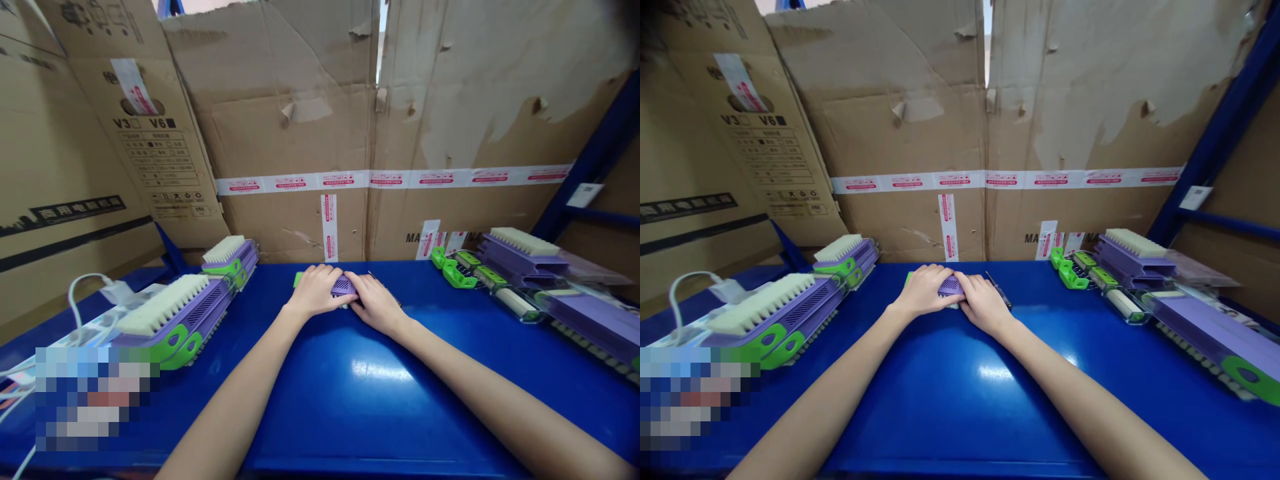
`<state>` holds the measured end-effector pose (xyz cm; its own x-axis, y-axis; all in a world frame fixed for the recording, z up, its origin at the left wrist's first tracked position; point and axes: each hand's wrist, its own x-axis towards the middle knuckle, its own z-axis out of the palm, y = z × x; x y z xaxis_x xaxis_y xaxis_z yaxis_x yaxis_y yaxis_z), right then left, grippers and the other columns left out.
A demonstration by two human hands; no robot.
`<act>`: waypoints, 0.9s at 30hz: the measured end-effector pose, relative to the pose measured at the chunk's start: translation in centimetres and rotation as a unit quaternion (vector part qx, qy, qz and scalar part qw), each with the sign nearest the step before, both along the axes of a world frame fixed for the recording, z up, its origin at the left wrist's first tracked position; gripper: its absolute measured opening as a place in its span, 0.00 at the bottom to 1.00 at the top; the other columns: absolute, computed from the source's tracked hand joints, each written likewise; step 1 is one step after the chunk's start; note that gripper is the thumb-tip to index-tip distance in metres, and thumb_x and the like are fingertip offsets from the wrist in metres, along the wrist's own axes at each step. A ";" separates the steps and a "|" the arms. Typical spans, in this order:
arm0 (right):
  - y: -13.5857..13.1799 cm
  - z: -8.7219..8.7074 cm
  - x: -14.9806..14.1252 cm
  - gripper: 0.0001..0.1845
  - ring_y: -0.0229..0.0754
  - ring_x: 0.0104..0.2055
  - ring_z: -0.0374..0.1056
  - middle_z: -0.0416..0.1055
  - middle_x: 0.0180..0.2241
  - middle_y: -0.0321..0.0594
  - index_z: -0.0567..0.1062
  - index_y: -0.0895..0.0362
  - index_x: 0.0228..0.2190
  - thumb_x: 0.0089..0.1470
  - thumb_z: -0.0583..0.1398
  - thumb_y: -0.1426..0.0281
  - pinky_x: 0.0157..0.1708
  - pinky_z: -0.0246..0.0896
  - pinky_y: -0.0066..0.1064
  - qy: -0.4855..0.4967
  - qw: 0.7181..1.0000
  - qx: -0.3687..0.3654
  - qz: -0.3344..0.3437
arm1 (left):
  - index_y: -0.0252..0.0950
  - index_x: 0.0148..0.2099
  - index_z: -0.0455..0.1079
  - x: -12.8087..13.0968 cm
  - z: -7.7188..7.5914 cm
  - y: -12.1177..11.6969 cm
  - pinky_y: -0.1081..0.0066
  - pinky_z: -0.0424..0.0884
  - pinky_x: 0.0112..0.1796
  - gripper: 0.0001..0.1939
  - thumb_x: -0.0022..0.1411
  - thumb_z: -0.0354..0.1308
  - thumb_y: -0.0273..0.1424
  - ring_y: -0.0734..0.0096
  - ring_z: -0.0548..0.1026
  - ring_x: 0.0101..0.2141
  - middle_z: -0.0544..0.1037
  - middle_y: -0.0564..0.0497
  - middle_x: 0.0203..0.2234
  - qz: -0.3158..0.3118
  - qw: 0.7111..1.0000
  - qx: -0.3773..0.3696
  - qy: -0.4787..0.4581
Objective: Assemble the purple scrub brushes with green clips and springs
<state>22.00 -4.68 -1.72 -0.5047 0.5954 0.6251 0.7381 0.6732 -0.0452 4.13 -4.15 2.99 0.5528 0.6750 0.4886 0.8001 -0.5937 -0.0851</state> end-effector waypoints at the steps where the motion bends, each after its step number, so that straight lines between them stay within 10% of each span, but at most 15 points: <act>1: 0.0 -0.1 0.2 0.26 0.50 0.47 0.64 0.68 0.47 0.51 0.58 0.59 0.55 0.55 0.53 0.71 0.47 0.61 0.46 0.019 1.000 -0.011 0.006 | 0.35 0.43 0.69 -0.1 0.0 0.0 0.62 0.65 0.41 0.28 0.55 0.52 0.55 0.57 0.73 0.40 0.76 0.43 0.38 -0.007 1.000 -0.004 -0.001; 11: -0.4 -0.2 0.7 0.23 0.48 0.48 0.66 0.68 0.46 0.49 0.62 0.56 0.51 0.53 0.57 0.70 0.47 0.63 0.43 0.131 0.987 -0.094 -0.005 | 0.35 0.46 0.69 -2.7 0.0 1.1 0.62 0.67 0.40 0.33 0.52 0.53 0.58 0.55 0.73 0.42 0.76 0.43 0.39 0.034 0.997 -0.030 -0.061; 19: -0.3 -0.2 0.7 0.42 0.46 0.49 0.67 0.69 0.48 0.48 0.47 0.55 0.62 0.49 0.59 0.72 0.49 0.62 0.42 0.208 0.966 -0.154 0.015 | 0.35 0.45 0.69 -2.4 -0.4 1.1 0.62 0.68 0.42 0.30 0.51 0.56 0.55 0.57 0.73 0.42 0.76 0.44 0.39 -0.008 0.990 -0.056 -0.127; 27: -0.3 0.0 1.0 0.39 0.48 0.52 0.65 0.68 0.50 0.47 0.49 0.50 0.62 0.52 0.58 0.71 0.51 0.62 0.45 0.153 0.980 -0.123 0.029 | 0.37 0.41 0.71 -3.3 -0.4 2.3 0.65 0.67 0.45 0.23 0.54 0.55 0.51 0.62 0.73 0.42 0.77 0.48 0.39 0.012 0.924 -0.214 -0.315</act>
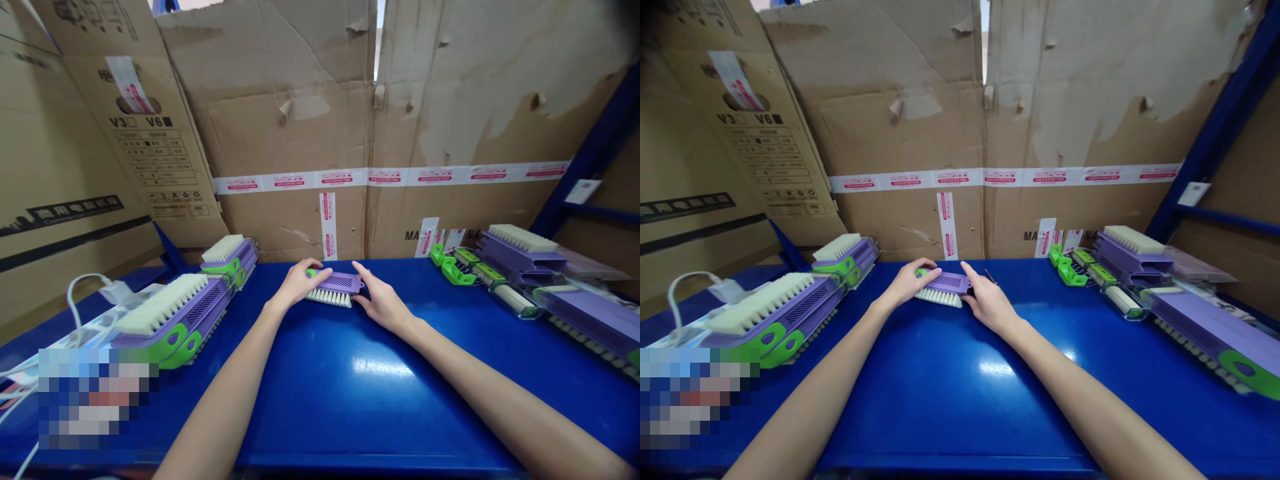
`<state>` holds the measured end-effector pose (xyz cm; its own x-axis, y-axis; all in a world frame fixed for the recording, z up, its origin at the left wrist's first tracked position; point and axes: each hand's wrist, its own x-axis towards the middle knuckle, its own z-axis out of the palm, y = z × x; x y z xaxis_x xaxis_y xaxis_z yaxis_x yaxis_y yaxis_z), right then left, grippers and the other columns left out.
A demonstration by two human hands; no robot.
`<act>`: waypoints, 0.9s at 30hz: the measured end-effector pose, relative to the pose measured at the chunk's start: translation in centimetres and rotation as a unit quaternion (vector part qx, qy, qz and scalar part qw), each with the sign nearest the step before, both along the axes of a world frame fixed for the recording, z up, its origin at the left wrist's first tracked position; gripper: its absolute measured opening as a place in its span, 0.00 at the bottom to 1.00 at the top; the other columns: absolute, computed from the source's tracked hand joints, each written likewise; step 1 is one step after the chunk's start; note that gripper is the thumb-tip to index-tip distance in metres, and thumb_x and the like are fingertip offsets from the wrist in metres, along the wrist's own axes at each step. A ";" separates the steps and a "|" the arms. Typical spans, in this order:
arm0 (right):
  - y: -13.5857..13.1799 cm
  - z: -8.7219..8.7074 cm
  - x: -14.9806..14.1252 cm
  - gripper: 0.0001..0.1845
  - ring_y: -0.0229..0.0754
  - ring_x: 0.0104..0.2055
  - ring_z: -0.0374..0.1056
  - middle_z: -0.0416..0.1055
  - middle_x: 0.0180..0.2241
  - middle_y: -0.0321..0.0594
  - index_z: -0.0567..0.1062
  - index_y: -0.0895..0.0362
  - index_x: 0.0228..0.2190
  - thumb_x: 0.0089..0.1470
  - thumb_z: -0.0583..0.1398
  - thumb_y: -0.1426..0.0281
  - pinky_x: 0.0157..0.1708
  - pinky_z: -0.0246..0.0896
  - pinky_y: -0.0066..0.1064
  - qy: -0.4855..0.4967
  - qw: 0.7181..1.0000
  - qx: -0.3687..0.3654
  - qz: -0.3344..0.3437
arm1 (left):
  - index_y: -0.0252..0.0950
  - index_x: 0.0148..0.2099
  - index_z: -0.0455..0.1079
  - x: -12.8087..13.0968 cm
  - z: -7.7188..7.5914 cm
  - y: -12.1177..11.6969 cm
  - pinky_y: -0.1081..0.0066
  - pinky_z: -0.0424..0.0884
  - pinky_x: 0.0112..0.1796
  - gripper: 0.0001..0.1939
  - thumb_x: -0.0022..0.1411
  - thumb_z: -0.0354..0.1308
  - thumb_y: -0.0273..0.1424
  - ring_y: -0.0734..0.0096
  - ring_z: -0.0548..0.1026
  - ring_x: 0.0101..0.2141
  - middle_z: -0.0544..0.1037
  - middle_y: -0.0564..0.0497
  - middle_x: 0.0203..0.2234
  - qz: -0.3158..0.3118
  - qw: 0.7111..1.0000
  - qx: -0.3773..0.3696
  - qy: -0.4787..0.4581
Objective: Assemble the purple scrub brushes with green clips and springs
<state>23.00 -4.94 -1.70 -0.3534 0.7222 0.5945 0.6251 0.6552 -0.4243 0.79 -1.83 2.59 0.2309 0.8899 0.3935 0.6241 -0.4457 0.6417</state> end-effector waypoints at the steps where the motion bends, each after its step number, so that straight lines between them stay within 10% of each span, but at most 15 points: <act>1: 0.0 0.0 0.0 0.39 0.49 0.53 0.65 0.68 0.50 0.47 0.49 0.50 0.62 0.53 0.58 0.71 0.51 0.62 0.45 -0.006 1.000 0.003 0.001 | 0.37 0.43 0.71 -0.4 0.1 0.1 0.65 0.67 0.45 0.24 0.53 0.55 0.51 0.62 0.73 0.42 0.77 0.48 0.40 -0.005 0.999 -0.039 -0.008; 10: -1.0 0.8 0.6 0.59 0.47 0.50 0.67 0.67 0.51 0.50 0.43 0.55 0.63 0.38 0.69 0.63 0.52 0.60 0.44 0.122 0.977 -0.173 0.038 | 0.37 0.51 0.66 -1.0 0.5 -0.3 0.64 0.70 0.41 0.33 0.46 0.64 0.48 0.61 0.74 0.41 0.76 0.45 0.41 -0.072 0.976 -0.182 -0.092; 19: -1.0 0.9 0.0 0.40 0.47 0.48 0.68 0.69 0.47 0.47 0.55 0.55 0.58 0.49 0.61 0.54 0.49 0.61 0.44 0.186 0.946 -0.263 0.033 | 0.37 0.50 0.68 0.7 1.8 -1.4 0.63 0.65 0.50 0.32 0.41 0.69 0.41 0.62 0.71 0.48 0.73 0.47 0.47 -0.093 0.989 -0.074 -0.092; 27: -1.4 1.7 1.2 0.47 0.45 0.47 0.67 0.68 0.46 0.45 0.52 0.54 0.60 0.43 0.65 0.57 0.50 0.59 0.44 0.185 0.955 -0.228 0.040 | 0.40 0.60 0.56 -0.6 1.3 -1.6 0.63 0.67 0.46 0.39 0.46 0.67 0.37 0.62 0.72 0.47 0.71 0.44 0.49 -0.208 0.924 -0.299 -0.117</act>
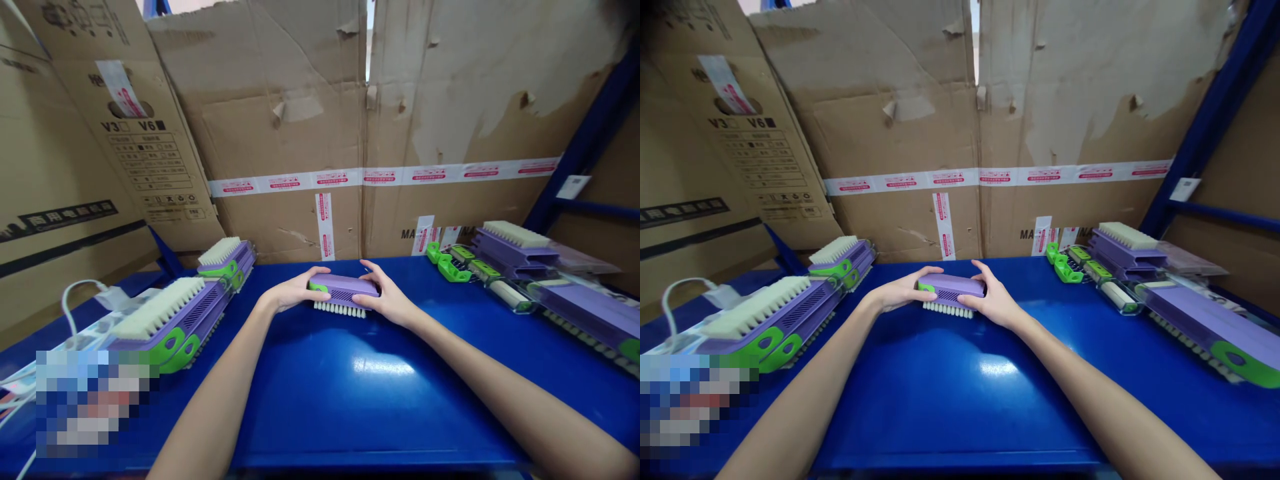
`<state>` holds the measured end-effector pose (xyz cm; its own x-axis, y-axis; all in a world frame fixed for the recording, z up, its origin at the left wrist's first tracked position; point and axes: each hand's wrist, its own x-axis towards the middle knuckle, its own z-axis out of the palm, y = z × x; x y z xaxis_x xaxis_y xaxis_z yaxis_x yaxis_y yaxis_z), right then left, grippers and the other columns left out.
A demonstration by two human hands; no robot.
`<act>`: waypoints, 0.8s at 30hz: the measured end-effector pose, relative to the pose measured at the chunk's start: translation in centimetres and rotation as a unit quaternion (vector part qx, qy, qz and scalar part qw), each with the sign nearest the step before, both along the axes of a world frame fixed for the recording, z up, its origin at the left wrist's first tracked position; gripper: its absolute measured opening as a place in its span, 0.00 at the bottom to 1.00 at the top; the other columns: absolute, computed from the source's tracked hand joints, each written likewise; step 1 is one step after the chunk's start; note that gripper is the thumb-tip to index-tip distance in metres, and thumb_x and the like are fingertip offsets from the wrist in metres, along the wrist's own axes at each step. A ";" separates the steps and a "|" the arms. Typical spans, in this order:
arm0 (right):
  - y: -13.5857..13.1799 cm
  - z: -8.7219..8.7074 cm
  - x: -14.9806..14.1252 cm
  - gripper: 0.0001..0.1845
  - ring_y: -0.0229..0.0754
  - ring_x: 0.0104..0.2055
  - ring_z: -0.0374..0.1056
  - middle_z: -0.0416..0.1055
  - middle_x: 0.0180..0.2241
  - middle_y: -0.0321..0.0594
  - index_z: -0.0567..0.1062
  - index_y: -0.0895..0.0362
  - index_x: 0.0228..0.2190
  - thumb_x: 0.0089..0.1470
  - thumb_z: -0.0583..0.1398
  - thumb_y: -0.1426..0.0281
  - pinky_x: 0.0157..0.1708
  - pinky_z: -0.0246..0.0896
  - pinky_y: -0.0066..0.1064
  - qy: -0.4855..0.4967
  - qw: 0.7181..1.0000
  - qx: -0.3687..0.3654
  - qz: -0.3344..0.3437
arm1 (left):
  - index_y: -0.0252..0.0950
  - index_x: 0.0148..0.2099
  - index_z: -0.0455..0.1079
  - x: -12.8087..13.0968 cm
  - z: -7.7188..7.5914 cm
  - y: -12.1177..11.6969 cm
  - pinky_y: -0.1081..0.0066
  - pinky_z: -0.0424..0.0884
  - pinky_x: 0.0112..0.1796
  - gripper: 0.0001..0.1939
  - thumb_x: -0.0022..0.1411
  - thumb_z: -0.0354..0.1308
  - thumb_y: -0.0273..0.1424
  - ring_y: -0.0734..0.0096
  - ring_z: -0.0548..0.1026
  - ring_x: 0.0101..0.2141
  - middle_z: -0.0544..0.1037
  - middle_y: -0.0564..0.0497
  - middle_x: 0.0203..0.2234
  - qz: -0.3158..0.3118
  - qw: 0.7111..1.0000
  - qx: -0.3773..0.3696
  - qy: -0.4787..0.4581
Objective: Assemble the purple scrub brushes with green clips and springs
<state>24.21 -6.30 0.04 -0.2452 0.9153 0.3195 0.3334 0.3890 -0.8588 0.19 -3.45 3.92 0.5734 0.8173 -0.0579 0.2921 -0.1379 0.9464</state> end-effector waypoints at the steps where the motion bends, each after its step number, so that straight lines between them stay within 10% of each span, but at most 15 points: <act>1: 0.0 0.2 0.2 0.47 0.45 0.47 0.67 0.68 0.46 0.44 0.52 0.54 0.59 0.43 0.66 0.58 0.51 0.60 0.43 0.008 1.000 -0.010 0.004 | 0.40 0.59 0.57 0.0 0.0 -0.1 0.64 0.67 0.46 0.40 0.45 0.67 0.35 0.61 0.71 0.48 0.71 0.44 0.50 -0.005 1.000 -0.013 -0.006; 24: -0.2 1.7 0.5 0.45 0.47 0.45 0.70 0.70 0.46 0.44 0.57 0.52 0.58 0.41 0.67 0.62 0.44 0.67 0.38 0.206 0.969 -0.134 -0.004 | 0.32 0.55 0.64 2.0 -0.3 0.7 0.59 0.64 0.51 0.30 0.50 0.62 0.38 0.57 0.71 0.49 0.75 0.42 0.47 0.100 0.979 0.095 -0.151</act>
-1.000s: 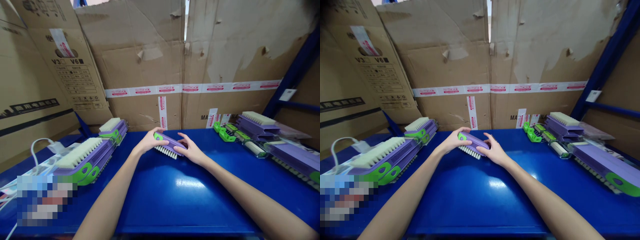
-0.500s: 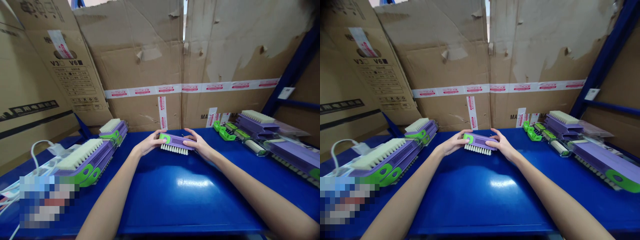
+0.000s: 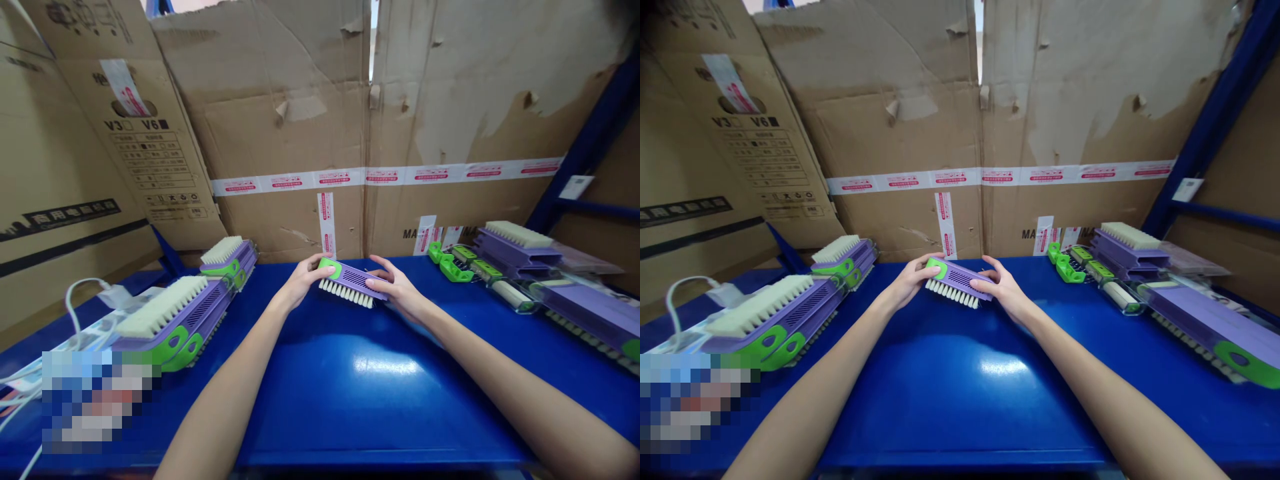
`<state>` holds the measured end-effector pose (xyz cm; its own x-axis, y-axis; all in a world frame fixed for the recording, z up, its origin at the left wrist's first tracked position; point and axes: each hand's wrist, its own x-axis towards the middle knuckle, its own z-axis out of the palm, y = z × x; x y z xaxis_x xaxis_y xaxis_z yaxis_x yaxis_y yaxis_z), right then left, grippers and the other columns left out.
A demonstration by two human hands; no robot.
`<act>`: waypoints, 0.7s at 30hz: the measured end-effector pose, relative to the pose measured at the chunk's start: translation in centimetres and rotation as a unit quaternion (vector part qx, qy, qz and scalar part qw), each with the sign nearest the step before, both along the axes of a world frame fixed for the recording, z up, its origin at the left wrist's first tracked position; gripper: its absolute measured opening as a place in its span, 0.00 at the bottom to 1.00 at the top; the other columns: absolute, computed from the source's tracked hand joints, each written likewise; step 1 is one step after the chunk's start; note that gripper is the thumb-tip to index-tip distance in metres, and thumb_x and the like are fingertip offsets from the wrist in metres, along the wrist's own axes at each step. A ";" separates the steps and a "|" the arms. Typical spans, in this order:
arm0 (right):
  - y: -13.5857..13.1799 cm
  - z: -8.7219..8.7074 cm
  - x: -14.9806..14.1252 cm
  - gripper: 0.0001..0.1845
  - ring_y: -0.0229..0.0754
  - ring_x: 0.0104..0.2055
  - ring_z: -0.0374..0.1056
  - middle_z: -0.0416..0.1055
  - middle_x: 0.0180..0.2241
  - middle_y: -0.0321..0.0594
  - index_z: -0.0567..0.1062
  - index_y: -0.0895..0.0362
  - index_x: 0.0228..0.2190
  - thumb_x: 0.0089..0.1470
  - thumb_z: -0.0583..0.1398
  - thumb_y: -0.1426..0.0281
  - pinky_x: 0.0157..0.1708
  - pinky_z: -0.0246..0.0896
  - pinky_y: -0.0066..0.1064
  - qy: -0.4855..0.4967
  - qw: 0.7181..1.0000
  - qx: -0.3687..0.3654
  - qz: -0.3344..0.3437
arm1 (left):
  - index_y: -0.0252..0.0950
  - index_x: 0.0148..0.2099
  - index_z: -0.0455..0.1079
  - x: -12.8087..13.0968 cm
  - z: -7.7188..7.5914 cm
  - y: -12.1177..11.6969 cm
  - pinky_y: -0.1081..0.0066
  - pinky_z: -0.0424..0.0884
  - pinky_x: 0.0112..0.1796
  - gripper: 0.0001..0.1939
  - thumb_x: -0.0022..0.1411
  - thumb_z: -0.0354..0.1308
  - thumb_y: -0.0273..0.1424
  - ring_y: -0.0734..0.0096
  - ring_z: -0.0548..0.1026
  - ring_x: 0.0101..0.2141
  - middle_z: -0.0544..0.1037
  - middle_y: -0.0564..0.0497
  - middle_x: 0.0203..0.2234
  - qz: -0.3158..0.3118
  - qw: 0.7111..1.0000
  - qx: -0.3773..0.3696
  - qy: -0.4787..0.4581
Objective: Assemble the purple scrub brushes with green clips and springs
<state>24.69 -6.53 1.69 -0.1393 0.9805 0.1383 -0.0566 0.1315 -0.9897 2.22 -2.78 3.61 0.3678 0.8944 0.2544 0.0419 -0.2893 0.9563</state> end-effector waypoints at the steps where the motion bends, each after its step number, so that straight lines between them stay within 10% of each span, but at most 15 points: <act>1: 0.0 0.1 -0.1 0.44 0.47 0.45 0.70 0.70 0.46 0.44 0.57 0.52 0.58 0.41 0.67 0.61 0.44 0.67 0.38 -0.007 1.000 0.004 -0.001 | 0.31 0.55 0.64 0.1 0.2 -0.1 0.59 0.64 0.50 0.31 0.50 0.62 0.39 0.56 0.71 0.48 0.75 0.42 0.46 0.008 1.000 0.008 0.006; 10: 0.1 0.1 0.1 0.47 0.48 0.44 0.70 0.71 0.43 0.45 0.58 0.55 0.58 0.38 0.68 0.60 0.44 0.68 0.41 -0.076 0.993 0.048 -0.079 | 0.34 0.55 0.66 -0.1 0.9 0.0 0.58 0.66 0.48 0.36 0.43 0.66 0.41 0.56 0.72 0.46 0.76 0.44 0.44 0.124 0.984 0.097 0.083; 16: 0.3 -0.1 0.0 0.44 0.48 0.46 0.70 0.69 0.46 0.44 0.58 0.52 0.57 0.40 0.67 0.59 0.48 0.66 0.42 -0.048 0.994 0.035 -0.090 | 0.34 0.54 0.65 -1.0 -0.1 0.7 0.62 0.67 0.47 0.35 0.45 0.66 0.41 0.59 0.72 0.47 0.75 0.43 0.47 0.058 0.997 0.028 0.052; 21: 0.2 0.3 0.1 0.45 0.48 0.47 0.69 0.69 0.46 0.44 0.58 0.52 0.57 0.38 0.68 0.61 0.48 0.66 0.41 -0.016 0.996 0.024 -0.084 | 0.37 0.51 0.66 -1.5 0.2 1.0 0.68 0.70 0.37 0.27 0.53 0.57 0.47 0.64 0.74 0.42 0.75 0.45 0.45 0.119 0.993 -0.022 0.001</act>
<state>24.74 -6.36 2.01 0.0218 0.9829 0.1831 0.0026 0.1831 -0.9831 0.71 -1.81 3.79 0.1446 0.9666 0.2116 0.1070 -0.2278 0.9678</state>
